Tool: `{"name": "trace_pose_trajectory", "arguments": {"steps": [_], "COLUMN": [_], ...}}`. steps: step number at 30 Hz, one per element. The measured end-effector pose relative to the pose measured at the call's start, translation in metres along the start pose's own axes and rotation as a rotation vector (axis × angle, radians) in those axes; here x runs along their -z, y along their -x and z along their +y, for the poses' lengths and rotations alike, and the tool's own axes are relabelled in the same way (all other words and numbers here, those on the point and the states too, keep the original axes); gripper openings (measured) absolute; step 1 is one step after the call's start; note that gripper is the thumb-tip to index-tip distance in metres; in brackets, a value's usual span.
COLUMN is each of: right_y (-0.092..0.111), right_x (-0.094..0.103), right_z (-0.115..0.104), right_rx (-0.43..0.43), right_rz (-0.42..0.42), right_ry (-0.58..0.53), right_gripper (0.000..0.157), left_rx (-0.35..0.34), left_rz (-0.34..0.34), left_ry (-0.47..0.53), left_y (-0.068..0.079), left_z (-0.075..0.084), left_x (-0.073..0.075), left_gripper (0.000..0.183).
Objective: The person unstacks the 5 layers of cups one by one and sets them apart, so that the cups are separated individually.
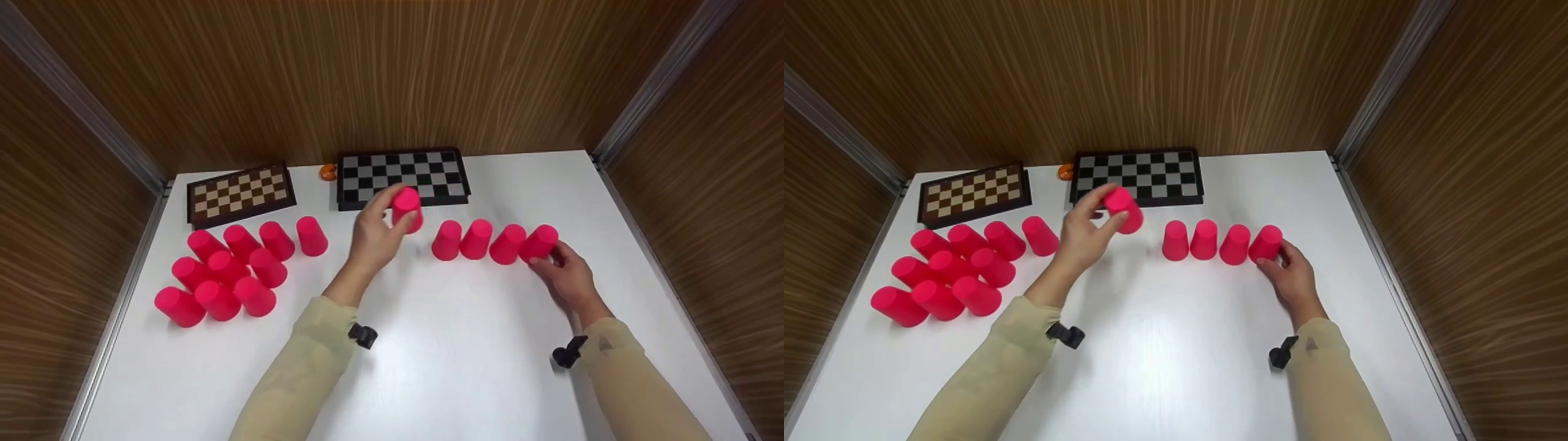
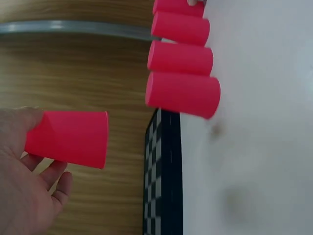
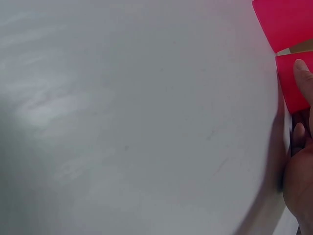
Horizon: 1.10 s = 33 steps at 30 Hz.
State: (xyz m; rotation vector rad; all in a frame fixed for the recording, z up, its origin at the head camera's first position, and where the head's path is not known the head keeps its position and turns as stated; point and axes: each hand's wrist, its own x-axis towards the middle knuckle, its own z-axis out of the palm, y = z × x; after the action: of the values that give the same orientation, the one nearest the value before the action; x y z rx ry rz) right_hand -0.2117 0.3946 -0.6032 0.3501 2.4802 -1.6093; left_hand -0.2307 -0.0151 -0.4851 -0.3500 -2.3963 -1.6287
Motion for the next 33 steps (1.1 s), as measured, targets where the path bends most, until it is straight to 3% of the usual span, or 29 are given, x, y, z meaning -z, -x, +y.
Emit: {"name": "trace_pose_trajectory", "arguments": {"steps": [8, 14, 19, 26, 33], "right_y": [0.001, 0.0, -0.001, -0.001, 0.001], "right_x": [0.002, 0.002, 0.001, 0.001, 0.001], "right_z": [0.002, 0.001, 0.001, 0.001, 0.0], "right_rx": [0.018, 0.012, 0.035, 0.051, 0.029], "right_rz": [0.002, -0.006, 0.012, 0.022, 0.02], "right_ry": [0.024, -0.013, 0.051, 0.086, 0.079], "right_gripper": [0.089, 0.088, 0.087, 0.087, 0.089], "left_rx": [0.112, 0.181, 0.236, 0.288, 0.292], "left_rz": [0.125, 0.176, 0.217, 0.258, 0.299], "left_ry": [-0.007, -0.028, -0.03, -0.023, -0.035], "left_y": [0.03, 0.051, 0.068, 0.087, 0.094], "left_z": [-0.033, -0.059, -0.078, -0.098, -0.108], "left_x": [0.039, 0.059, 0.073, 0.084, 0.086], "left_gripper": [0.06, 0.062, 0.064, 0.066, 0.067]}}
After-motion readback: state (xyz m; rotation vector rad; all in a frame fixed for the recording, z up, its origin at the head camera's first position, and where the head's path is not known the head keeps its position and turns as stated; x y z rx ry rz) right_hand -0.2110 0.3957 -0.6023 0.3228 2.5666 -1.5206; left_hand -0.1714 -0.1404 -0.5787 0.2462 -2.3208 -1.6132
